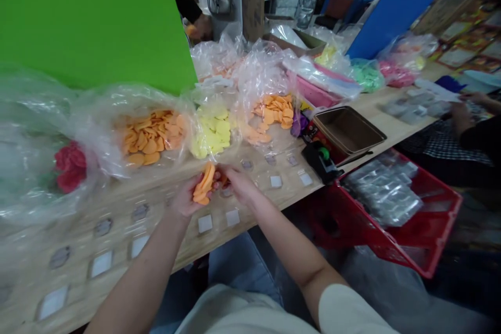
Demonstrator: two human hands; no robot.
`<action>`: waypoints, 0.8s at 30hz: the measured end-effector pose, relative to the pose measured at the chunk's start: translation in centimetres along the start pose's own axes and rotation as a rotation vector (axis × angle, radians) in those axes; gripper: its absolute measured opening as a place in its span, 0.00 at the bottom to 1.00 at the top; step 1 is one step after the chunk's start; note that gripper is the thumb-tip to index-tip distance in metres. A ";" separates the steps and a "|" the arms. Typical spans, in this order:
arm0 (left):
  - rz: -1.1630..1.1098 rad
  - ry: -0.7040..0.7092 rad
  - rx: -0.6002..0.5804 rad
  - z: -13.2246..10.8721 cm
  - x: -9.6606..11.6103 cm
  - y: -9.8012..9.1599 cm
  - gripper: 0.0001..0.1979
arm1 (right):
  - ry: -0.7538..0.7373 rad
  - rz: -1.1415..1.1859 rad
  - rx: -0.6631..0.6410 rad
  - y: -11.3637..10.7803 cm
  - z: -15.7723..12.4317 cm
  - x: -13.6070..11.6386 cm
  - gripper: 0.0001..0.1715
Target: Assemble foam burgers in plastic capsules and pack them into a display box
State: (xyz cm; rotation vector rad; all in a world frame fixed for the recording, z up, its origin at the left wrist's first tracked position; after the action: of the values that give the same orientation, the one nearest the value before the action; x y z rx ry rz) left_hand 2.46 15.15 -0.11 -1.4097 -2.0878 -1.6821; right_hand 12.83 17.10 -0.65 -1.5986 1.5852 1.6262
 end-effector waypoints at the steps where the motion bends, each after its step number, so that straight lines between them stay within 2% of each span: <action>1: -0.032 0.001 -0.014 0.0 -0.3 0.3 0.09 | 0.006 0.029 -0.006 0.1 -0.3 0.1 0.17; 3: -0.052 -0.026 -0.017 -0.2 -1.3 0.9 0.10 | 0.034 0.095 0.000 -0.5 -1.6 0.6 0.14; 5: -0.019 -0.086 -0.005 -0.4 -2.6 1.4 0.13 | -0.001 0.036 0.063 -2.8 -3.6 0.4 0.15; 7: 0.015 -0.151 -0.017 -0.7 -3.8 1.8 0.17 | -0.097 -0.122 0.234 -7.0 -6.6 -0.7 0.16; 11: 0.114 -0.254 0.014 -0.7 -6.2 2.6 0.23 | -0.269 -0.413 0.815 -17.8 -14.6 -4.2 0.24; 12: 0.141 -0.264 0.031 -0.6 -6.7 2.9 0.24 | -0.264 -0.469 0.896 -19.9 -15.9 -4.7 0.25; 14: 0.176 -0.260 0.046 -0.2 -7.6 3.9 0.24 | -0.235 -0.597 0.961 -22.7 -17.0 -5.3 0.25; 16: 0.196 -0.243 0.040 0.2 -8.2 5.0 0.23 | -0.209 -0.772 0.952 -23.9 -16.5 -5.4 0.22; 18: 0.211 -0.235 0.032 0.4 -8.6 5.9 0.21 | -0.177 -1.047 0.954 -23.9 -15.5 -5.4 0.17; 21: 0.223 -0.219 0.041 0.5 -8.7 6.2 0.19 | -0.108 -1.394 0.943 -22.8 -14.6 -5.0 0.08; 24: 0.234 -0.196 0.067 0.9 -8.5 6.0 0.19 | -0.196 -1.427 0.970 -20.1 -14.8 -4.8 0.09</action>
State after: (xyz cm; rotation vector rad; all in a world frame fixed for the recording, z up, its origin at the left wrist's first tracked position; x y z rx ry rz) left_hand 11.85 10.70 -1.19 -1.7817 -1.9564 -1.4235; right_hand 37.84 12.68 -1.39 -1.2829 0.5156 0.1469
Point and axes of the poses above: each hand's wrist, its own z-axis towards the middle knuckle, its own y-axis out of the palm, x = y × z, the point moved 5 cm from there along z, towards the middle knuckle, and after that the axes turned 9 degrees about -x, right-handed, at the moved point
